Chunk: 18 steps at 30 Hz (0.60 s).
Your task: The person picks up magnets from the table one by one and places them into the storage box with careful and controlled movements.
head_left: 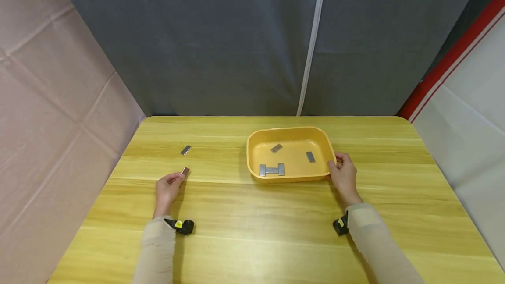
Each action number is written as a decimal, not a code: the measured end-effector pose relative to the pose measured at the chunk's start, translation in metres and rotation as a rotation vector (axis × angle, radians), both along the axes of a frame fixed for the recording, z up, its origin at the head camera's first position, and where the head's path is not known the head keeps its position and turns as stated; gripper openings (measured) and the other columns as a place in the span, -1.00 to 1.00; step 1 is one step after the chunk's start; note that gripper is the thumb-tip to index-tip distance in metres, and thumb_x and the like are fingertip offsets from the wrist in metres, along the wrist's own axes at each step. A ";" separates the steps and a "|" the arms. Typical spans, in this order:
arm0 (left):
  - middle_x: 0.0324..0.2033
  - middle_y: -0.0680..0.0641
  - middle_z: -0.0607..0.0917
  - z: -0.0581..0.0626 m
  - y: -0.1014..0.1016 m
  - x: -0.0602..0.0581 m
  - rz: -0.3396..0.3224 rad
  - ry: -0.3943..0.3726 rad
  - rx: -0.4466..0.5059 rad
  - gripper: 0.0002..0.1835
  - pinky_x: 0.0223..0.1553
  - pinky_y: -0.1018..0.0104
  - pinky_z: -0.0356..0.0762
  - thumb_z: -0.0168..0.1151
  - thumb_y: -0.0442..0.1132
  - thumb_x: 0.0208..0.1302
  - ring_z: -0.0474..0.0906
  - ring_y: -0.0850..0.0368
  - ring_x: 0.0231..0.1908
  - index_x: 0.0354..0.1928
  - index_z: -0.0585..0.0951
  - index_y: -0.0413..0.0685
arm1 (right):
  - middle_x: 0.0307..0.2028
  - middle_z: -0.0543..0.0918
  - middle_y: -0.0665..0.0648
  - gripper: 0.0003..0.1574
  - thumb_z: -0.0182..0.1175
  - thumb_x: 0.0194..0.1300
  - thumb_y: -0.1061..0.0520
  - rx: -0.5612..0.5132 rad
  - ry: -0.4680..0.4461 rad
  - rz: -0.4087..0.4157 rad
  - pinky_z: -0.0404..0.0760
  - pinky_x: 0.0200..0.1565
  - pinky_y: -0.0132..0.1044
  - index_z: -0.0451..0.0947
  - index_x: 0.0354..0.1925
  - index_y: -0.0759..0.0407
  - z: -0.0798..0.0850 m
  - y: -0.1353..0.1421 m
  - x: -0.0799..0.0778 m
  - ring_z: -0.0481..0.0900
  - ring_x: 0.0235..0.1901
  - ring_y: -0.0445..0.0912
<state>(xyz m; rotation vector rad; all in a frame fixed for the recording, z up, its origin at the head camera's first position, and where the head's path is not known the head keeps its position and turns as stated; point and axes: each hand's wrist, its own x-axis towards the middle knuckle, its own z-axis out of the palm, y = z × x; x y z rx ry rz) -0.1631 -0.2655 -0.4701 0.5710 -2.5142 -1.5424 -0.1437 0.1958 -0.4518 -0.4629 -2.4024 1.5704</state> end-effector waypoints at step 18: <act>-0.50 0.03 0.61 0.015 0.053 0.004 -0.116 -0.015 0.307 -0.67 -0.40 0.48 0.51 0.20 -0.34 0.10 0.53 0.29 -0.50 -0.12 0.51 -0.44 | -0.14 0.43 0.33 -0.57 -0.07 0.22 0.29 -0.023 -0.002 0.002 0.56 -0.56 -0.34 0.27 0.07 0.40 0.001 0.000 0.000 0.51 -0.27 0.13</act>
